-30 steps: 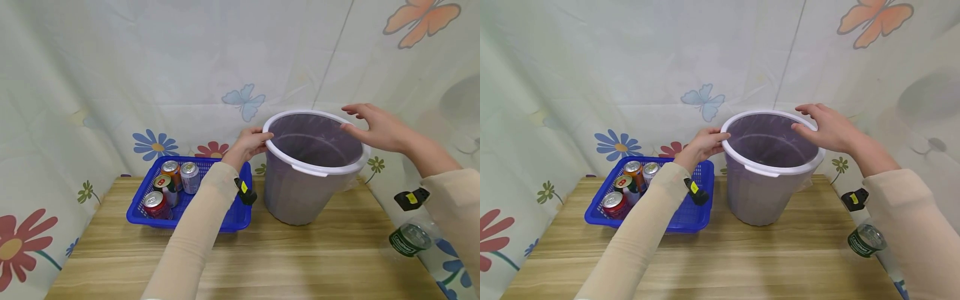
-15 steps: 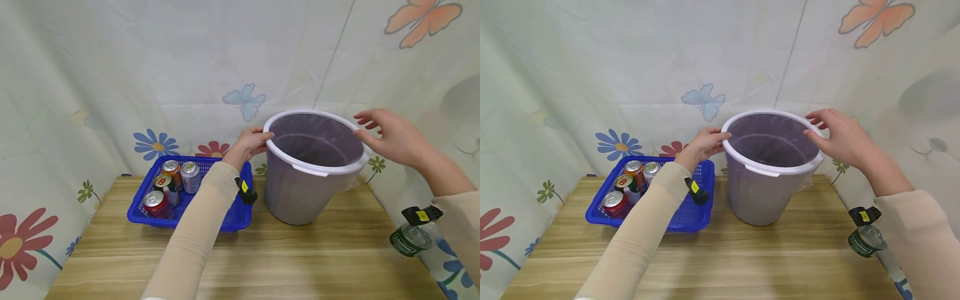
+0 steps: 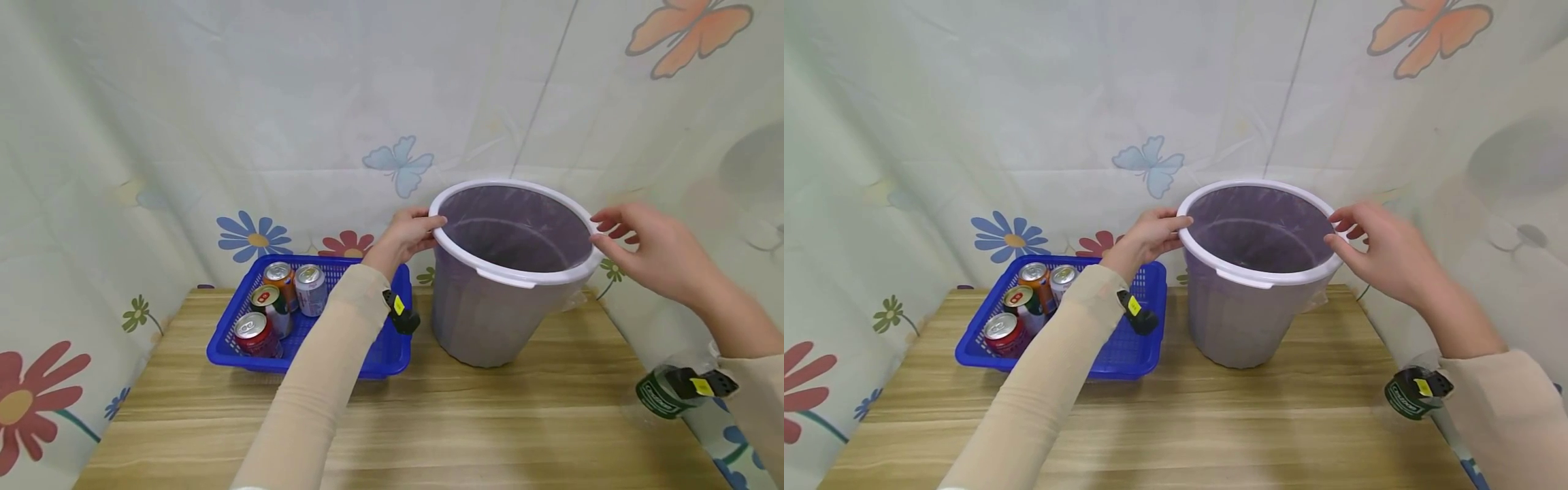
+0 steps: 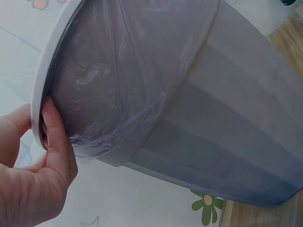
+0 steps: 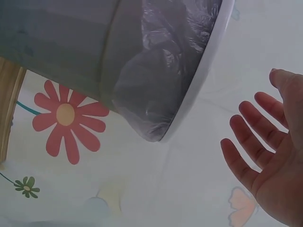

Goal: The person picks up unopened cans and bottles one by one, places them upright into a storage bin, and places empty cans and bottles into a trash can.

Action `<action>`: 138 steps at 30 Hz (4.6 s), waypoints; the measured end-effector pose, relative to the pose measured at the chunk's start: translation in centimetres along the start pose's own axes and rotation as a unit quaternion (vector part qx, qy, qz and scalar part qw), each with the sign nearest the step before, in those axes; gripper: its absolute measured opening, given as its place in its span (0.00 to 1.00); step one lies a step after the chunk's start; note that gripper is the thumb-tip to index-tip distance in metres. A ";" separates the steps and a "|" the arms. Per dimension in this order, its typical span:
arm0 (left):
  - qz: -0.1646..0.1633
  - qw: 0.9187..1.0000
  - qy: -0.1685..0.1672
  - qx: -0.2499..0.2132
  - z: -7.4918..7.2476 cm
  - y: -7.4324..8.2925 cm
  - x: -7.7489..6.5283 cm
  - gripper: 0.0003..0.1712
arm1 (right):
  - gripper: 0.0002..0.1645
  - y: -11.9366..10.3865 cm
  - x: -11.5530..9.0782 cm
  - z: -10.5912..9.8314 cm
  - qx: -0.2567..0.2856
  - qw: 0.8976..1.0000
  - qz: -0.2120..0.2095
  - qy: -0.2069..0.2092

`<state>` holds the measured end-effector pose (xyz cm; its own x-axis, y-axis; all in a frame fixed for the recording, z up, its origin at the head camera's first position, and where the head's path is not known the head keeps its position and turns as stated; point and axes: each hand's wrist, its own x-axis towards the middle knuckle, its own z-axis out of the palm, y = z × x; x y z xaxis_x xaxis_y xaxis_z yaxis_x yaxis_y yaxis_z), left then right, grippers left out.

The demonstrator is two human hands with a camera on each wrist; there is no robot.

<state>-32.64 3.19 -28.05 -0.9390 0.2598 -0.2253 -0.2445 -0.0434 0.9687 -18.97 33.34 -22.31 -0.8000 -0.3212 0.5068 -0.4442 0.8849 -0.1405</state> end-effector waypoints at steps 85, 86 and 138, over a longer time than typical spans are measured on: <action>0.001 1.000 0.007 -0.005 -0.2 -0.1 -0.2 0.26 | 0.38 7.0 -17.5 5.8 0.060 0.890 0.397 0.217; 0.001 1.000 0.007 -0.005 -0.2 -0.1 -0.2 0.26 | 0.38 7.2 -17.6 5.9 0.066 0.889 0.399 0.213; 0.003 1.000 0.001 -0.013 -0.1 0.0 -0.3 0.28 | 0.56 15.0 -22.8 14.8 0.195 0.817 0.476 0.259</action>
<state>-32.43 3.02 -28.04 -0.9411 0.2568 -0.2200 -0.2453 -0.0704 0.9669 -13.33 48.97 -48.55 -0.6247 0.7259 0.2878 0.1044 0.4429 -0.8905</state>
